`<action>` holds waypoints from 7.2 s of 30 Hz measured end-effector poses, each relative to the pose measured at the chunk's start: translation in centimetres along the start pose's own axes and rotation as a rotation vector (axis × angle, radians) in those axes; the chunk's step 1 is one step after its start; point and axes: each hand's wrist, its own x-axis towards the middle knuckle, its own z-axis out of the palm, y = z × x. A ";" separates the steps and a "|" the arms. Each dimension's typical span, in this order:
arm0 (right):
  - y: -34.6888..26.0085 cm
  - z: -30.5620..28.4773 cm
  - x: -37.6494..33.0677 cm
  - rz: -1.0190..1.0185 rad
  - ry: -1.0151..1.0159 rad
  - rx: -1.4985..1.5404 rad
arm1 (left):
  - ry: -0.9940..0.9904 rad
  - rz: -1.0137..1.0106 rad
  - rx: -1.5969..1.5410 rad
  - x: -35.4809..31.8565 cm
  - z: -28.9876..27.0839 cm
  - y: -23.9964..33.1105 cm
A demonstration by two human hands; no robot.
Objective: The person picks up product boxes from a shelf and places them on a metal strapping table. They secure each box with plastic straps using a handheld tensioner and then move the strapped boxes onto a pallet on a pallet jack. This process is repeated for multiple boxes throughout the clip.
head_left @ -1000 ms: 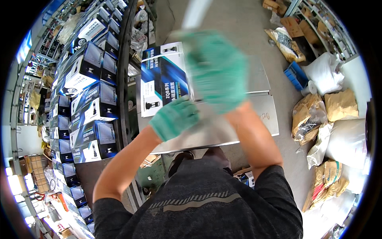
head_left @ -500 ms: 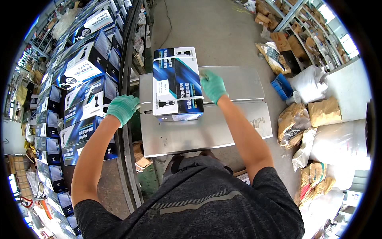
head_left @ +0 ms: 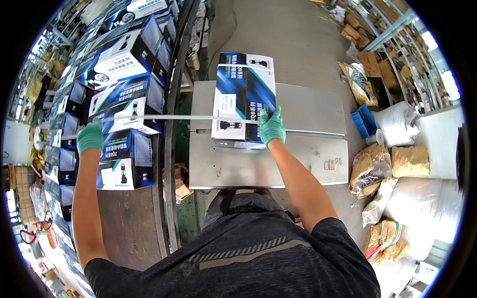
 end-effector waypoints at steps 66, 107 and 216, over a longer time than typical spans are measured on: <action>3.4 0.0 9.3 -0.253 -0.061 0.304 | -0.060 -0.055 -1.182 -5.1 -5.6 42.3; 28.0 4.9 -19.9 0.644 -0.016 1.555 | -1.145 0.214 -2.070 7.2 3.1 46.5; 78.7 22.6 -107.4 1.068 1.266 2.261 | -1.182 0.024 -0.873 -76.7 18.5 24.0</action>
